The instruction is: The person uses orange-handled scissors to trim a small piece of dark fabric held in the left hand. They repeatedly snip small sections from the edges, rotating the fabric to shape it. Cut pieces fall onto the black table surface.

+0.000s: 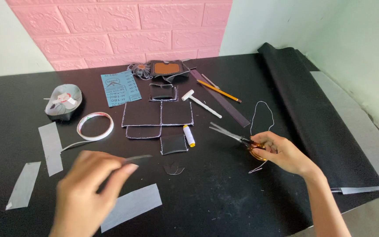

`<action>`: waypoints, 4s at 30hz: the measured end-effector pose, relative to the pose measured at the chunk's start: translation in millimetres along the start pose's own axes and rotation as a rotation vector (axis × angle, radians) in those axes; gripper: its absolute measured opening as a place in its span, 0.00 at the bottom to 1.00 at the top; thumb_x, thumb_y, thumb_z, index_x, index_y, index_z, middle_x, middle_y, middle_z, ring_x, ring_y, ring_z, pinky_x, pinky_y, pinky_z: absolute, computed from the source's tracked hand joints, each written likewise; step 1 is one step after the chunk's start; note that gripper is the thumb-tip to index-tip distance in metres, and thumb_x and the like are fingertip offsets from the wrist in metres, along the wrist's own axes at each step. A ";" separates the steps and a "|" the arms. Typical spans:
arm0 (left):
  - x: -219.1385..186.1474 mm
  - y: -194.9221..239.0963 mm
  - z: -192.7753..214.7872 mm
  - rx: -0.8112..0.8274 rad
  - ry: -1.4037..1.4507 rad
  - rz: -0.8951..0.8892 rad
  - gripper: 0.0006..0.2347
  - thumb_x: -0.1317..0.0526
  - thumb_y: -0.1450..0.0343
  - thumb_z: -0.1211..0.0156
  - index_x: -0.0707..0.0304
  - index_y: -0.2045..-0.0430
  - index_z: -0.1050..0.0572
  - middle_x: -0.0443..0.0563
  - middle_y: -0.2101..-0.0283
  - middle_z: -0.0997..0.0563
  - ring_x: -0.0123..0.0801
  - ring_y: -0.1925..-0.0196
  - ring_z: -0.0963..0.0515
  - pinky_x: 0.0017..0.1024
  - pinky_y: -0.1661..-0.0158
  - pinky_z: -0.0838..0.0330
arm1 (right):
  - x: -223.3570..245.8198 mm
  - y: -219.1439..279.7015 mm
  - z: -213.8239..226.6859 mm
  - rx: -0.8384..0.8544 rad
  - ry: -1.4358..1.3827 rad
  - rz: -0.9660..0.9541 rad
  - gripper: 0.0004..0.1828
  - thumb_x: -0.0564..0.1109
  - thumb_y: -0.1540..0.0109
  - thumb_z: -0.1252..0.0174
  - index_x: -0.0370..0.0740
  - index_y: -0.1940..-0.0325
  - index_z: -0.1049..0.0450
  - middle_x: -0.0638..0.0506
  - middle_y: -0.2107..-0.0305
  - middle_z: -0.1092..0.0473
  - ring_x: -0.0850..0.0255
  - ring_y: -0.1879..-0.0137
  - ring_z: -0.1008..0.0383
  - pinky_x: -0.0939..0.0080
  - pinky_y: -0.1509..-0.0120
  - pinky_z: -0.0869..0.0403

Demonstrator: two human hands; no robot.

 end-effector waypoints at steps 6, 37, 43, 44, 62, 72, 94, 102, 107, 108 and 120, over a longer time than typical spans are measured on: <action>-38.9 26.3 -83.1 0.430 0.447 -0.105 0.08 0.62 0.29 0.31 0.62 0.75 0.23 0.48 0.71 0.22 0.35 0.65 0.26 0.34 0.63 0.30 | -4.7 0.4 -10.2 -0.085 -0.372 0.094 0.24 0.37 0.42 0.32 0.38 0.41 0.23 0.49 0.72 0.32 0.60 0.64 0.23 0.63 0.49 0.23; 23.6 -11.1 -80.2 0.024 0.794 1.048 0.16 0.63 0.34 0.32 0.64 0.52 0.22 0.63 0.61 0.10 0.40 0.65 0.08 0.36 0.64 0.07 | 178.0 -25.7 -140.6 0.222 -1.253 0.415 0.40 0.80 0.40 0.56 0.39 0.56 0.32 0.45 0.64 0.33 0.54 0.59 0.28 0.53 0.61 0.22; 43.8 -14.2 -77.2 -0.238 1.036 1.090 0.09 0.66 0.31 0.35 0.75 0.62 0.19 0.54 0.76 0.27 0.28 0.65 0.25 0.51 0.49 0.08 | 143.7 -29.0 -183.9 0.166 -1.086 0.408 0.42 0.77 0.40 0.55 0.35 0.49 0.32 0.41 0.64 0.28 0.50 0.58 0.22 0.44 0.52 0.19; 41.3 -15.4 -74.8 -0.218 1.091 1.012 0.08 0.66 0.30 0.37 0.74 0.63 0.20 0.51 0.78 0.26 0.26 0.66 0.27 0.51 0.45 0.11 | 144.7 -25.6 -183.2 0.178 -1.042 0.301 0.41 0.75 0.40 0.55 0.33 0.50 0.30 0.40 0.66 0.29 0.50 0.59 0.23 0.44 0.52 0.19; 42.6 -8.1 -59.3 -0.098 0.567 0.428 0.06 0.66 0.32 0.31 0.55 0.66 0.12 0.44 0.67 0.19 0.24 0.65 0.18 0.22 0.59 0.20 | 153.2 -18.8 -177.9 0.225 -1.196 0.082 0.20 0.51 0.39 0.40 0.26 0.67 0.26 0.33 0.73 0.26 0.44 0.64 0.23 0.48 0.57 0.22; 31.3 -15.3 -59.7 0.064 1.018 0.730 0.29 0.71 0.34 0.38 0.62 0.34 0.31 0.63 0.48 0.13 0.39 0.47 0.11 0.34 0.46 0.19 | 146.2 -20.6 -178.3 0.032 -1.173 0.140 0.07 0.36 0.43 0.37 0.28 0.63 0.24 0.35 0.66 0.25 0.46 0.65 0.23 0.48 0.57 0.22; 35.3 -16.4 -56.9 -0.363 1.048 1.161 0.10 0.69 0.36 0.31 0.76 0.64 0.20 0.70 0.70 0.14 0.55 0.68 0.11 0.42 0.61 0.14 | 162.3 -11.2 -158.2 0.250 -0.856 0.454 0.60 0.89 0.48 0.70 0.32 0.49 0.26 0.42 0.66 0.28 0.53 0.65 0.25 0.55 0.63 0.25; 25.6 -15.6 -58.0 -0.390 1.071 1.120 0.10 0.70 0.36 0.31 0.80 0.64 0.16 0.67 0.66 0.12 0.44 0.63 0.13 0.39 0.56 0.12 | 160.1 6.0 -193.6 0.231 -0.536 0.473 0.47 0.87 0.46 0.63 0.39 0.70 0.31 0.52 0.80 0.32 0.65 0.76 0.35 0.64 0.68 0.32; 23.7 -13.2 -57.9 -0.354 1.076 1.092 0.09 0.70 0.37 0.29 0.81 0.67 0.16 0.66 0.69 0.12 0.43 0.66 0.13 0.36 0.60 0.13 | 169.2 11.4 -194.4 0.228 -0.478 0.494 0.49 0.87 0.45 0.63 0.38 0.63 0.27 0.53 0.82 0.34 0.66 0.75 0.36 0.63 0.64 0.31; 23.2 -13.5 -57.2 -0.330 1.068 1.096 0.09 0.69 0.37 0.28 0.81 0.68 0.16 0.69 0.69 0.11 0.50 0.66 0.09 0.35 0.63 0.15 | 170.3 11.7 -194.3 0.214 -0.457 0.500 0.50 0.89 0.46 0.64 0.39 0.62 0.27 0.54 0.83 0.35 0.65 0.74 0.38 0.62 0.61 0.30; 26.2 -15.4 -53.8 -0.305 1.076 1.083 0.07 0.70 0.38 0.29 0.80 0.72 0.17 0.67 0.69 0.10 0.43 0.64 0.11 0.39 0.54 0.11 | 167.0 8.0 -196.7 0.275 -0.431 0.466 0.54 0.88 0.46 0.65 0.40 0.48 0.25 0.52 0.66 0.26 0.65 0.61 0.29 0.62 0.55 0.28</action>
Point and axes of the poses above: each hand's wrist, its own y-axis away from the middle knuckle, its own z-axis out of the back of the hand, x = y × z, the point moved 2 cm from there along -y, towards the middle knuckle
